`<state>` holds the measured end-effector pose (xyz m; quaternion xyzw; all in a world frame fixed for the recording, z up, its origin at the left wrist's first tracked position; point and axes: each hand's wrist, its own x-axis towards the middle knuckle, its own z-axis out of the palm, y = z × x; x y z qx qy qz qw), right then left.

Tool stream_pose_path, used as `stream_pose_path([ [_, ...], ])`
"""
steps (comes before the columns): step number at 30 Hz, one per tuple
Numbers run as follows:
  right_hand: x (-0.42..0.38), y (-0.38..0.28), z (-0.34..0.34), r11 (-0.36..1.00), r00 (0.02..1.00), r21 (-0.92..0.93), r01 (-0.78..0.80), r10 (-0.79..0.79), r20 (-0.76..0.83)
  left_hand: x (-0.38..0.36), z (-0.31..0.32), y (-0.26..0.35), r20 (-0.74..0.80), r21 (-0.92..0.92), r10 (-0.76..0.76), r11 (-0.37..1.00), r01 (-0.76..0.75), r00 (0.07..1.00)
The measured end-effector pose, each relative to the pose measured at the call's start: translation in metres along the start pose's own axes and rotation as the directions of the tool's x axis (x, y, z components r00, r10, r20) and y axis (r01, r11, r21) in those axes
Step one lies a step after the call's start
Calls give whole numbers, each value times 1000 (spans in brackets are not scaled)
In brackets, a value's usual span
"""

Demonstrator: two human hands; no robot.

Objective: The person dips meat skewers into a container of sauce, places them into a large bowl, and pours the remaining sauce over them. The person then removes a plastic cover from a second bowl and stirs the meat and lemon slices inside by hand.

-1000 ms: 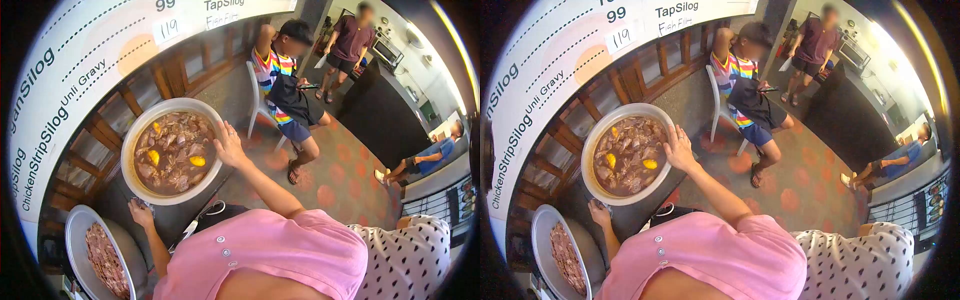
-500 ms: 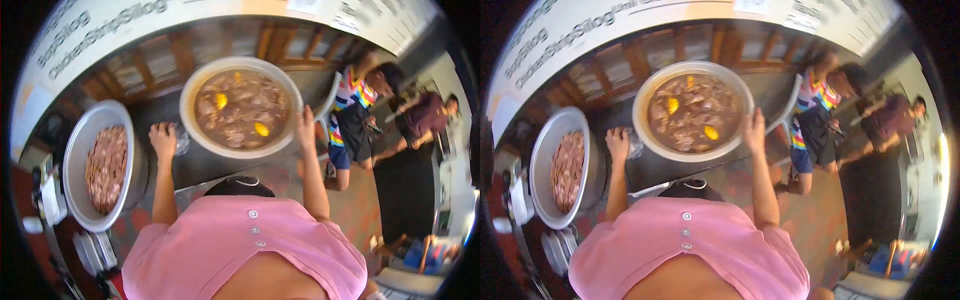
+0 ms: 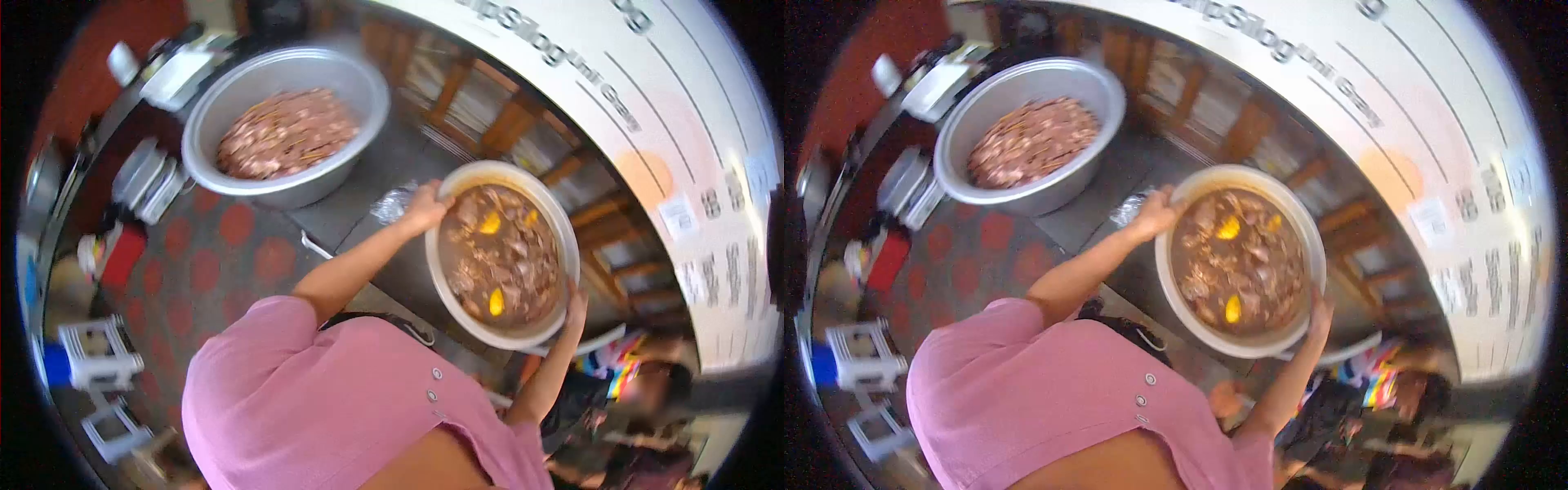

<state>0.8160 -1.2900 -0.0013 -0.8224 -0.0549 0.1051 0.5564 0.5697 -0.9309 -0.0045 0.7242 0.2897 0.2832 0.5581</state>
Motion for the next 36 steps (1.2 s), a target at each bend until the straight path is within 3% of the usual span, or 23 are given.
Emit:
stream_pose_path([
  [1,-22,-22,9,991,997,109,-77,76,10,0,2,-7,-2,-129,-21,991,21,1000],
  [3,-16,-18,11,992,996,121,-42,32,86,5,2,-19,10,-112,-115,987,115,993],
  [5,-21,-10,-1,985,993,171,-5,-15,117,16,23,-57,-144,-112,-113,989,97,983],
  [7,-32,-17,1,975,995,222,-14,-8,101,-11,-7,14,-29,-251,-206,949,192,978],
  [9,-36,-22,-2,968,996,251,-24,3,85,-18,-13,23,22,-455,-213,868,199,977],
  [11,-29,-16,-5,967,976,254,15,-70,206,-12,-15,18,57,-471,-195,860,198,979],
  [17,-53,-57,-1,977,978,213,19,-62,200,-24,-29,23,32,-471,-179,865,173,983],
  [21,-64,-78,-4,952,963,295,87,-156,220,-37,-51,40,46,-506,-158,848,159,986],
  [23,-72,-95,-15,981,963,133,139,-165,214,-52,-66,68,8,-522,-160,841,141,987],
  [24,-64,-96,-19,958,929,141,250,-278,245,-54,-70,76,-19,-533,-164,836,129,986],
  [25,-74,-114,-21,966,939,50,255,-260,227,-57,-76,81,-7,-550,-121,830,97,993],
  [27,-83,-131,-32,952,911,94,293,-307,275,-68,-87,96,-1,-597,-72,801,57,997],
  [29,-97,-143,-43,950,905,99,297,-313,288,-83,-104,108,25,-529,-37,847,45,999],
  [30,-112,-153,-42,966,929,147,210,-244,276,-90,-108,111,72,-662,-54,744,89,996],
  [31,-118,-155,-40,964,932,162,209,-247,265,-97,-112,117,80,-652,-43,753,85,996],
  [33,-123,-161,-39,912,867,379,155,-309,390,-108,-116,134,89,-822,21,566,62,996],
  [36,-126,-170,-34,893,853,440,100,-304,424,-119,-120,149,74,-846,127,534,-5,989],
])
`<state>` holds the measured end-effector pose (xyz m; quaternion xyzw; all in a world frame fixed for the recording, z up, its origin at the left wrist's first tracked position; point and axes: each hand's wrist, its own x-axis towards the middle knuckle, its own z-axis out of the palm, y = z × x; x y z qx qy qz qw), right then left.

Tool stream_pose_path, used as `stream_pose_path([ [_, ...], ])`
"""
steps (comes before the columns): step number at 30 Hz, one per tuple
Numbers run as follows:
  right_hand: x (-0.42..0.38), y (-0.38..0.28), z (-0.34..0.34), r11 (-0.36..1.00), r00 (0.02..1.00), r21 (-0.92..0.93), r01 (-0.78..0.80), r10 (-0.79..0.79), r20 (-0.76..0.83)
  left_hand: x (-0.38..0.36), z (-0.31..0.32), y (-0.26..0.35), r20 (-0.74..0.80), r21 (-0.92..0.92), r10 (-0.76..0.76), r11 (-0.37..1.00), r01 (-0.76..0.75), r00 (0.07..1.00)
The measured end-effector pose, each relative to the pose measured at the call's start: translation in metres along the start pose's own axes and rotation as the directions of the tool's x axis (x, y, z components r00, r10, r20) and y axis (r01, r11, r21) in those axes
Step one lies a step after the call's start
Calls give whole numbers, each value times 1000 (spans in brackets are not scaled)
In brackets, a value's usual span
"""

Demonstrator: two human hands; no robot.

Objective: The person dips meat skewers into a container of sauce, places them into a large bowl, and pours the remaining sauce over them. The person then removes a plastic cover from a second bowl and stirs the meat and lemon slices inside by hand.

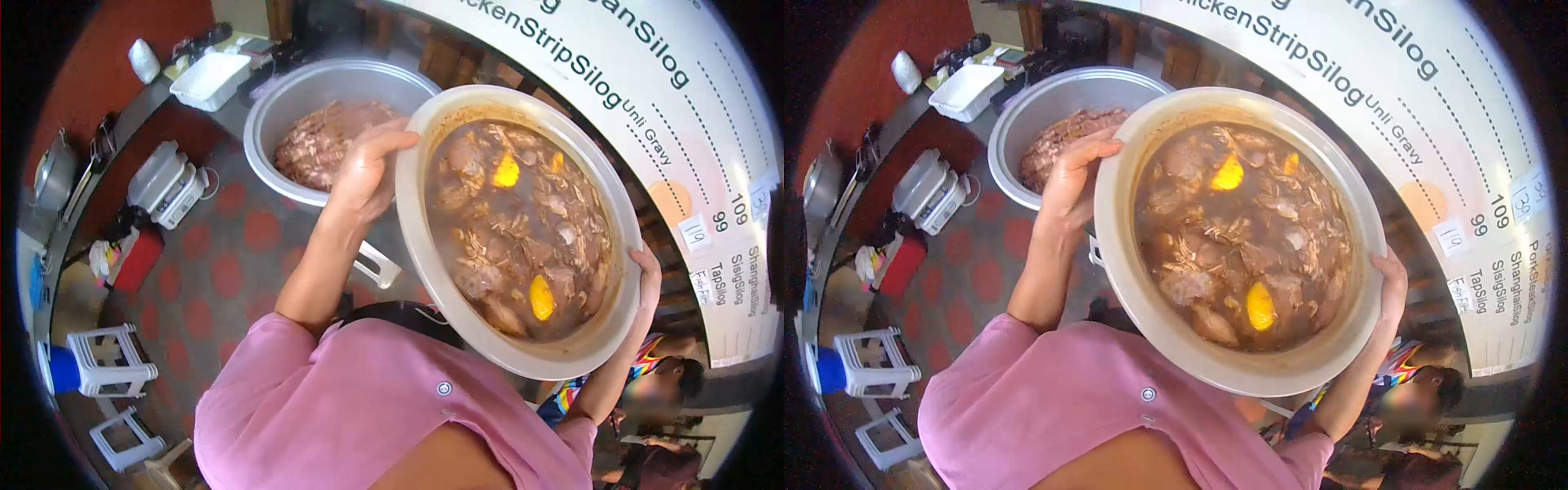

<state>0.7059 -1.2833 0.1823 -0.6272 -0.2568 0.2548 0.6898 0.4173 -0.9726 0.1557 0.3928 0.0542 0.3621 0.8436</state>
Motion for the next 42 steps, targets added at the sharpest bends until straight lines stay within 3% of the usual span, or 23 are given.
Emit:
stream_pose_path([
  [8,-3,0,10,979,998,195,-53,45,47,-19,15,7,71,-20,16,1000,-14,997],
  [19,9,-7,-6,993,994,50,-104,102,33,-14,-7,-4,4,-75,-21,997,21,1000],
  [42,11,-42,33,969,967,16,-247,248,-63,-16,-33,-18,-23,-252,-158,956,148,987],
])
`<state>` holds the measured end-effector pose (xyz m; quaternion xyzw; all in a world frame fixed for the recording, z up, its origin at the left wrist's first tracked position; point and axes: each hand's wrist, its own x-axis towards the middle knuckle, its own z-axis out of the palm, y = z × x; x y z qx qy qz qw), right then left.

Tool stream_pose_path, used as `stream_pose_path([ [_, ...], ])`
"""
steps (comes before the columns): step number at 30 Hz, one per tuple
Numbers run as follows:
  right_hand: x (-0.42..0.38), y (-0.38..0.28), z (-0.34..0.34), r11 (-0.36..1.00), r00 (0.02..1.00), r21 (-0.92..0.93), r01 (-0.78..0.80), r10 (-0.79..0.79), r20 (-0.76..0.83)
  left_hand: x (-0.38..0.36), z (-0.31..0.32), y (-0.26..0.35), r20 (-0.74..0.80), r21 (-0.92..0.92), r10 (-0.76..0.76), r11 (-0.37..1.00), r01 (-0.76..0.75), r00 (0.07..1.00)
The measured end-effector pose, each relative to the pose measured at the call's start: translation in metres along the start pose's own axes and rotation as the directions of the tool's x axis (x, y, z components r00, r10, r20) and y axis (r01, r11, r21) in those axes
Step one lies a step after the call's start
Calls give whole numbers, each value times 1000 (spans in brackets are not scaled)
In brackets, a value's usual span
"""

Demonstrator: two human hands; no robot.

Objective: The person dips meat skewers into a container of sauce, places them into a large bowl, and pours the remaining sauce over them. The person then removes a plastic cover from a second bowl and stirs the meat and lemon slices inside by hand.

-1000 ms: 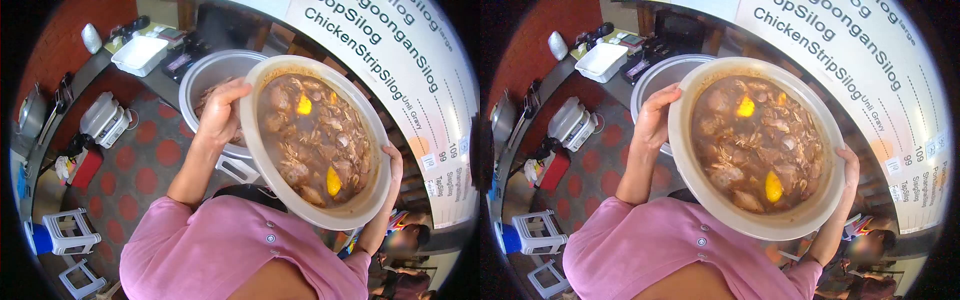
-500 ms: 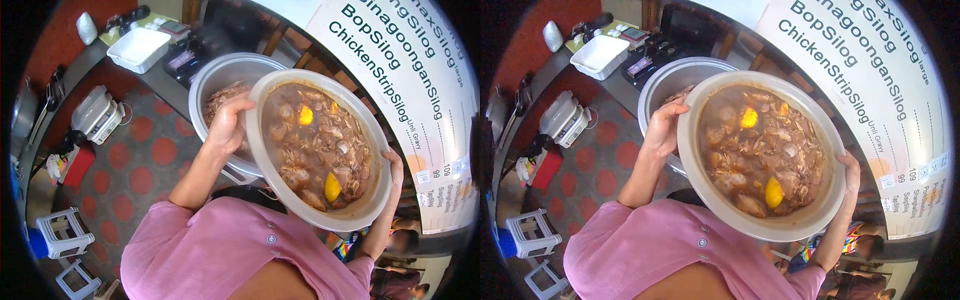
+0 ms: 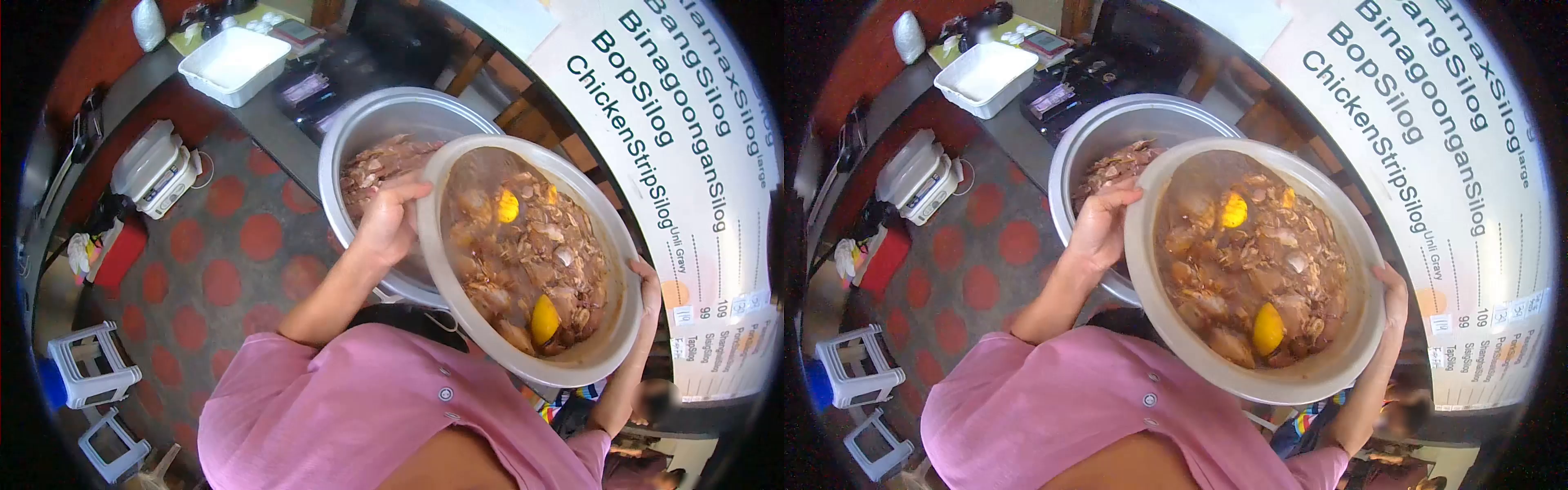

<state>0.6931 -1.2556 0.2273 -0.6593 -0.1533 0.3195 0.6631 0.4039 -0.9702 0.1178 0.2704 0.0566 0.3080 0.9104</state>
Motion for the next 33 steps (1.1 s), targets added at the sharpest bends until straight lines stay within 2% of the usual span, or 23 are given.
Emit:
stream_pose_path([
  [3,-4,-7,8,1000,1000,-1,2,-1,22,-1,1,-4,-45,-46,8,999,-10,999],
  [6,-5,-12,15,1000,999,-24,-15,16,43,-2,-8,-3,0,-50,-30,998,30,1000],
  [14,-2,-18,15,996,996,-11,-83,84,42,-8,-6,-5,-20,-65,-24,998,22,1000],
  [22,-2,-23,19,998,989,-12,-54,55,139,-8,-10,-10,-11,-116,-62,991,60,998],
  [26,1,-24,16,998,992,-53,-39,46,120,-13,-10,-11,-45,-117,-81,990,75,996],
  [28,-3,-27,30,998,986,41,-46,39,160,-13,-9,-7,-59,-114,-94,990,87,994],
  [33,-5,-28,33,998,985,56,-26,16,175,-12,-12,-13,-94,-176,-102,981,85,990],
])
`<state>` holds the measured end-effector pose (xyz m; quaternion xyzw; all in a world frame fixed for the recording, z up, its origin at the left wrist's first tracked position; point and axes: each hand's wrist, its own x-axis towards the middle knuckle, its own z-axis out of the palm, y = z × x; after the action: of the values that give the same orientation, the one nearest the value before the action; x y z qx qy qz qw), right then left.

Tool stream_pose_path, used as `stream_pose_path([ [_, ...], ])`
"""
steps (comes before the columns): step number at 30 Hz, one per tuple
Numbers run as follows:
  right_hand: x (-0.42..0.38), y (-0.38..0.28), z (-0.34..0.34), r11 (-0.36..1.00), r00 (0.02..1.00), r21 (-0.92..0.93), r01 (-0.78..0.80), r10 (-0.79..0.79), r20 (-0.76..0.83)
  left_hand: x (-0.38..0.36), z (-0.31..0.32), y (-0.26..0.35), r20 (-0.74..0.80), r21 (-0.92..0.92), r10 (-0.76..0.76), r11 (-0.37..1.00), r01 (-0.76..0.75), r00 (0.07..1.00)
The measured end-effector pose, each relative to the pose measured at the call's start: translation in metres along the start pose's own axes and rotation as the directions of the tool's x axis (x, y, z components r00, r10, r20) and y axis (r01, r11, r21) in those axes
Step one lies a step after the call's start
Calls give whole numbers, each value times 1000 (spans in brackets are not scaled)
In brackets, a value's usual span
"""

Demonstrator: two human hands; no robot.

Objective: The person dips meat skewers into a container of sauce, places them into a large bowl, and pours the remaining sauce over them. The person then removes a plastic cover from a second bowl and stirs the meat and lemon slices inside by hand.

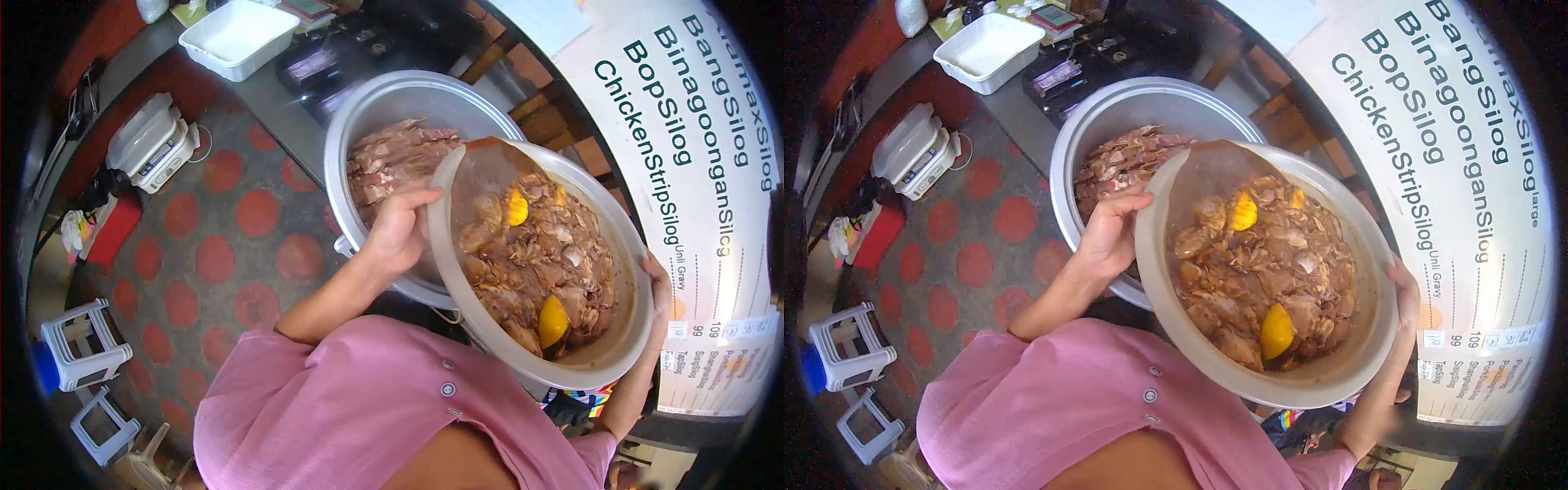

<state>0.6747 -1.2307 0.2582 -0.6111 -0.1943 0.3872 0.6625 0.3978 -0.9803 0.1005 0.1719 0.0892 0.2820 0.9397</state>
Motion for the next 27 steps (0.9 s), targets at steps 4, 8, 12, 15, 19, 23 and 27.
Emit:
stream_pose_path([
  [4,3,-4,-5,999,1000,-49,0,-1,-7,-6,6,2,9,8,29,1000,-29,1000],
  [8,2,-6,-4,997,1000,-79,-8,8,0,-7,5,0,-49,31,17,999,-15,999],
  [12,2,-8,-4,997,1000,-82,-15,13,-22,-7,9,-1,-60,-2,35,999,-35,998],
  [15,4,-9,-6,996,999,-85,-21,18,-29,-2,-5,-5,-15,22,16,1000,-16,1000],
  [19,5,-10,-5,997,999,-70,-37,38,2,-5,0,-3,-23,24,25,999,-25,999],
  [23,8,-17,-12,981,998,-186,-63,57,-41,-11,9,-1,-91,20,28,999,-26,995],
  [27,8,-16,-8,992,997,-110,-59,63,38,-10,6,-2,-66,4,34,999,-33,997],
])
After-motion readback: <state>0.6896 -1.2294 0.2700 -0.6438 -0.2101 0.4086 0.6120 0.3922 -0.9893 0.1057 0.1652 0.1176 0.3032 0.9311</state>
